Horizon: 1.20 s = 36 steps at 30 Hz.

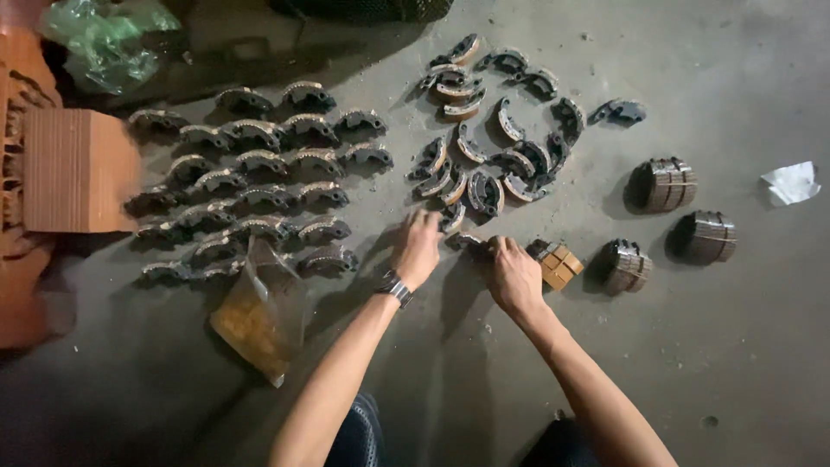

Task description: Sorting and bundling motorcycle drum brake shoes using rubber bands.

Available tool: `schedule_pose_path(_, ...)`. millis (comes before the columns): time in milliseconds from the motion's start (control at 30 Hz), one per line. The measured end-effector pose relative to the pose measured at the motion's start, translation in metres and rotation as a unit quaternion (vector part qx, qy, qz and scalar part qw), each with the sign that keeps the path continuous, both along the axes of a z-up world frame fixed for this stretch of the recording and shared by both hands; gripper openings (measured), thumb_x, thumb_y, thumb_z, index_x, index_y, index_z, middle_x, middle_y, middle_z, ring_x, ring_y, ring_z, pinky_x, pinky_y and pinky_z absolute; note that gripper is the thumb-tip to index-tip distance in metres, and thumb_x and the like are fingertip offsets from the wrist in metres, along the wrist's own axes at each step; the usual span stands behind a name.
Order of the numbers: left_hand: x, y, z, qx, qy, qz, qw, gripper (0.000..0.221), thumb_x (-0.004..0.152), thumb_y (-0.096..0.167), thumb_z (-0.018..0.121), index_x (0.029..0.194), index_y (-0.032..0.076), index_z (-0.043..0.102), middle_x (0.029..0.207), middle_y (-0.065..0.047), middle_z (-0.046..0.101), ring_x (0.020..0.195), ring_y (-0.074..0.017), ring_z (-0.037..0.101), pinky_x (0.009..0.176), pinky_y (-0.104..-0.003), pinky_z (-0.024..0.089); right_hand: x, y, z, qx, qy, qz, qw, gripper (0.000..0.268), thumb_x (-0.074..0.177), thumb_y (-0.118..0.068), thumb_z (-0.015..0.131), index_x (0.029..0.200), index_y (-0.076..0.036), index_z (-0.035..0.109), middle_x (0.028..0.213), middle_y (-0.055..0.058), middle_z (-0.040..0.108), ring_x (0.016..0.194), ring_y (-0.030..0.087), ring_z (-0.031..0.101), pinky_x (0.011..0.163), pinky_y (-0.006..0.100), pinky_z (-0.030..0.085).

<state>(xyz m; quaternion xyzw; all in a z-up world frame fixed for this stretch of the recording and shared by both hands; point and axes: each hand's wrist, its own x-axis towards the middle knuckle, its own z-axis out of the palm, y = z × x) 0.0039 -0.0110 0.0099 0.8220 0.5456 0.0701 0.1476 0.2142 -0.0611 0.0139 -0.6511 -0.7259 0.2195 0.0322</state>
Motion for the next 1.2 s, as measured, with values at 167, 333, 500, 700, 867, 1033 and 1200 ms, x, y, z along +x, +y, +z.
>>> schedule_pose_path(167, -0.04, -0.023, -0.001, -0.367, -0.478, 0.317, 0.732, 0.021, 0.099, 0.01, 0.062, 0.117, 0.001, 0.067, 0.096, -0.013, 0.07, 0.081, -0.0218, 0.066, 0.074, -0.035, 0.058, -0.013, -0.003, 0.04, 0.076, 0.111, -0.052, 0.99, 0.027, 0.09, -0.014, 0.069, 0.114, -0.001, 0.063, 0.101, 0.021, 0.067, 0.086, 0.042, 0.067, 0.069, 0.048, 0.054)
schedule_pose_path(333, -0.056, -0.057, 0.035, -0.463, -0.715, 0.249, 0.461, 0.017, 0.105, 0.011, 0.058, 0.111, -0.004, 0.062, 0.098, -0.01, 0.066, 0.083, -0.0178, 0.066, 0.076, -0.034, 0.059, -0.021, -0.016, 0.039, -0.015, 0.341, -0.149, 0.928, 0.02, 0.096, -0.007, 0.062, 0.114, -0.001, 0.068, 0.098, 0.014, 0.073, 0.078, 0.021, 0.072, 0.066, 0.033, 0.06)
schedule_pose_path(500, -0.05, -0.067, 0.061, -0.479, -0.729, 0.231, 0.43, 0.016, 0.105, 0.01, 0.057, 0.112, -0.004, 0.062, 0.098, -0.011, 0.067, 0.083, -0.0173, 0.065, 0.078, -0.033, 0.058, -0.019, -0.028, 0.022, -0.088, 0.486, -0.215, 0.842, 0.021, 0.099, -0.002, 0.059, 0.116, 0.004, 0.069, 0.095, 0.01, 0.076, 0.077, 0.015, 0.071, 0.067, 0.03, 0.058)
schedule_pose_path(700, -0.045, -0.08, 0.046, -0.463, -0.725, 0.223, 0.459, 0.016, 0.104, 0.01, 0.058, 0.111, -0.004, 0.063, 0.092, -0.008, 0.065, 0.08, -0.0171, 0.064, 0.077, -0.035, 0.058, -0.006, -0.044, 0.02, -0.104, 0.519, -0.225, 0.818, 0.021, 0.099, -0.002, 0.058, 0.114, 0.006, 0.069, 0.099, 0.011, 0.077, 0.082, 0.017, 0.073, 0.07, 0.032, 0.061)
schedule_pose_path(867, -0.041, -0.099, 0.002, -0.445, -0.694, 0.237, 0.514, 0.016, 0.106, 0.011, 0.058, 0.111, -0.004, 0.064, 0.091, -0.006, 0.063, 0.078, -0.0143, 0.062, 0.073, -0.031, 0.056, -0.002, -0.061, 0.003, -0.204, 0.596, -0.264, 0.73, 0.032, 0.095, 0.0, 0.06, 0.126, 0.005, 0.067, 0.108, 0.015, 0.075, 0.087, 0.022, 0.074, 0.075, 0.037, 0.064)
schedule_pose_path(1033, -0.032, -0.104, -0.04, -0.503, -0.659, 0.263, 0.494, 0.018, 0.104, 0.013, 0.057, 0.11, -0.002, 0.065, 0.093, -0.004, 0.066, 0.076, -0.0139, 0.063, 0.072, -0.032, 0.057, -0.017, -0.064, 0.067, -0.163, 0.594, -0.173, 0.768, 0.066, 0.08, 0.001, 0.069, 0.142, -0.013, 0.051, 0.128, 0.0, 0.066, 0.1, 0.016, 0.071, 0.082, 0.032, 0.062)
schedule_pose_path(1200, -0.002, -0.076, -0.071, -0.543, -0.557, 0.139, 0.613, 0.026, 0.112, 0.015, 0.06, 0.119, -0.008, 0.069, 0.095, -0.01, 0.067, 0.078, -0.0177, 0.064, 0.07, -0.035, 0.056, 0.002, -0.077, 0.027, -0.012, 0.377, -0.1, 0.921, 0.039, 0.086, -0.011, 0.08, 0.124, -0.005, 0.071, 0.114, 0.012, 0.077, 0.099, 0.018, 0.076, 0.086, 0.029, 0.06)
